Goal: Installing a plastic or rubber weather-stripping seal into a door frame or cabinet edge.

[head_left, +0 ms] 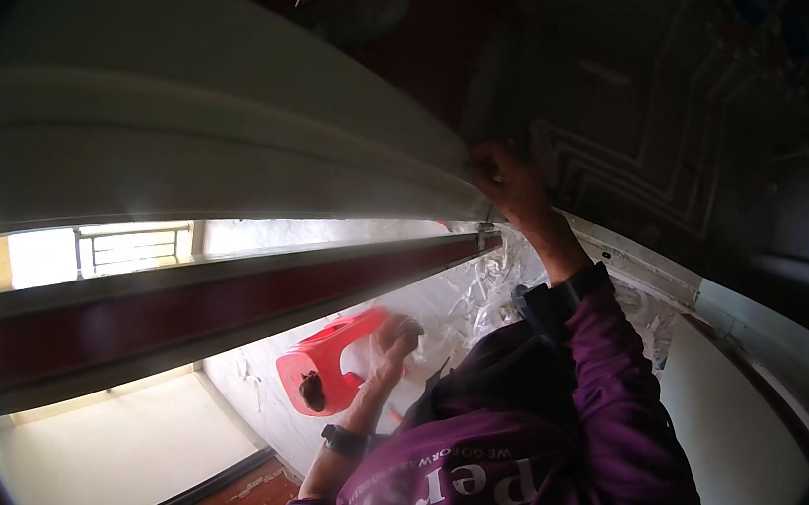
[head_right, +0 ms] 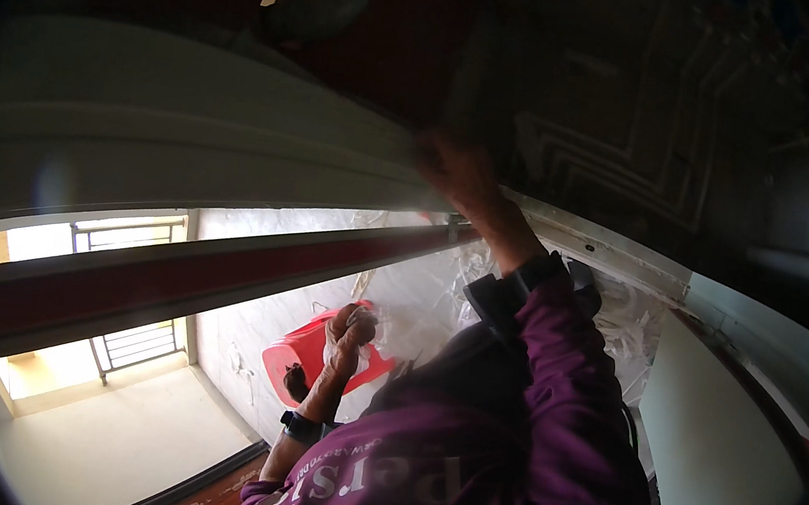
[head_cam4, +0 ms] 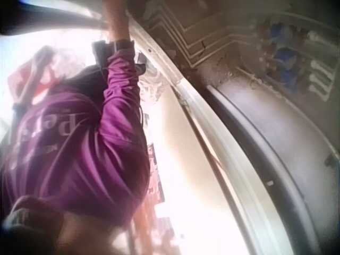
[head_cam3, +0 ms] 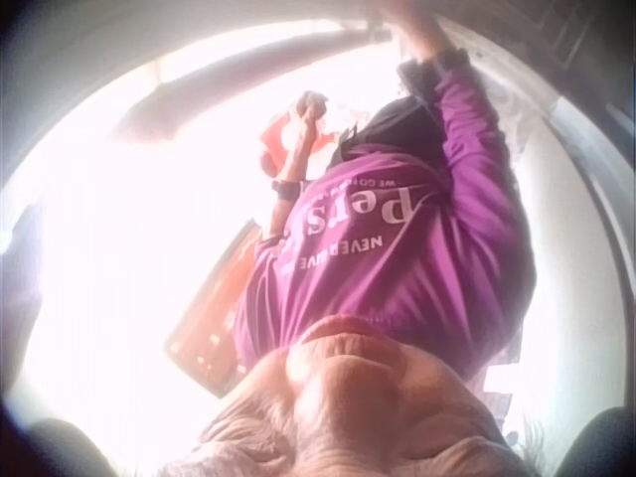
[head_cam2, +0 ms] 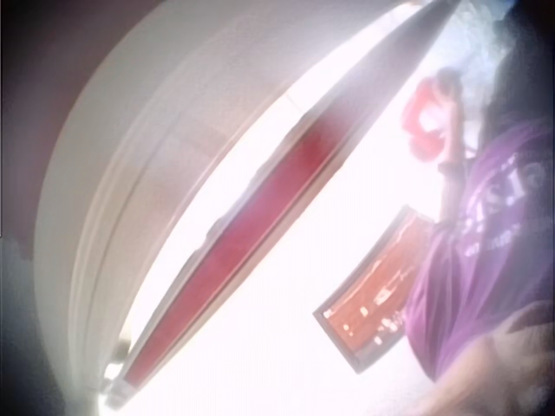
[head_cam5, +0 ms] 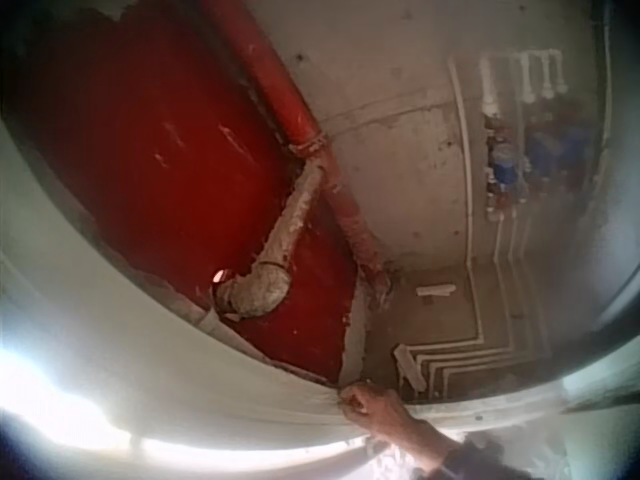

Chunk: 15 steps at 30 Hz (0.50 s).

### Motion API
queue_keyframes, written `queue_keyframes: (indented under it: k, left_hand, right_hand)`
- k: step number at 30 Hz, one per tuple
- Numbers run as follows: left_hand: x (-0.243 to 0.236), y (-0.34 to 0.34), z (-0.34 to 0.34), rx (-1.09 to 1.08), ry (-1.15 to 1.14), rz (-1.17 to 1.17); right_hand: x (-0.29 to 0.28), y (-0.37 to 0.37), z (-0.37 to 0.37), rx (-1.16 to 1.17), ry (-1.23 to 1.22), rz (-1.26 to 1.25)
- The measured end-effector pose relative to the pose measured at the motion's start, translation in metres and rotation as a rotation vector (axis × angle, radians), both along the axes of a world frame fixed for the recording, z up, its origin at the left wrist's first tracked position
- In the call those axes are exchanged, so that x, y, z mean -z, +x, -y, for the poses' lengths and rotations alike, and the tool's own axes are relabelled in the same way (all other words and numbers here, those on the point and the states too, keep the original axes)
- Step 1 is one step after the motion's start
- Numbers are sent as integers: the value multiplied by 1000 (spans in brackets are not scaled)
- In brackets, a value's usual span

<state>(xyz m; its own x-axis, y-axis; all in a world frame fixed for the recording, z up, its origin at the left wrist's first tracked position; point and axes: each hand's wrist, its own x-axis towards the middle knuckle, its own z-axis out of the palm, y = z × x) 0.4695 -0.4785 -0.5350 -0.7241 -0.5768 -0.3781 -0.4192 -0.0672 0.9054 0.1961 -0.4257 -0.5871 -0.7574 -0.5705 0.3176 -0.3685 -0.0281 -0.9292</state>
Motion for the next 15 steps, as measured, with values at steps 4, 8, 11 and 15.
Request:
queue_keyframes:
  k: [4, 8, 11, 15]
  left_hand:
    - [1, 4, -2, -28, 1, 46]
    - [-3, -1, -3, -17, -16, 22]
    - [0, 3, 0, -19, -57, 33]
    - [-4, 3, -2, -22, -73, 54]
  right_hand:
    - [-2, -3, 1, -72, 31, -3]
    - [-4, -1, 3, -52, 101, -28]
    - [1, 3, 5, 35, 27, -53]
    - [15, 9, 9, 116, -37, 147]
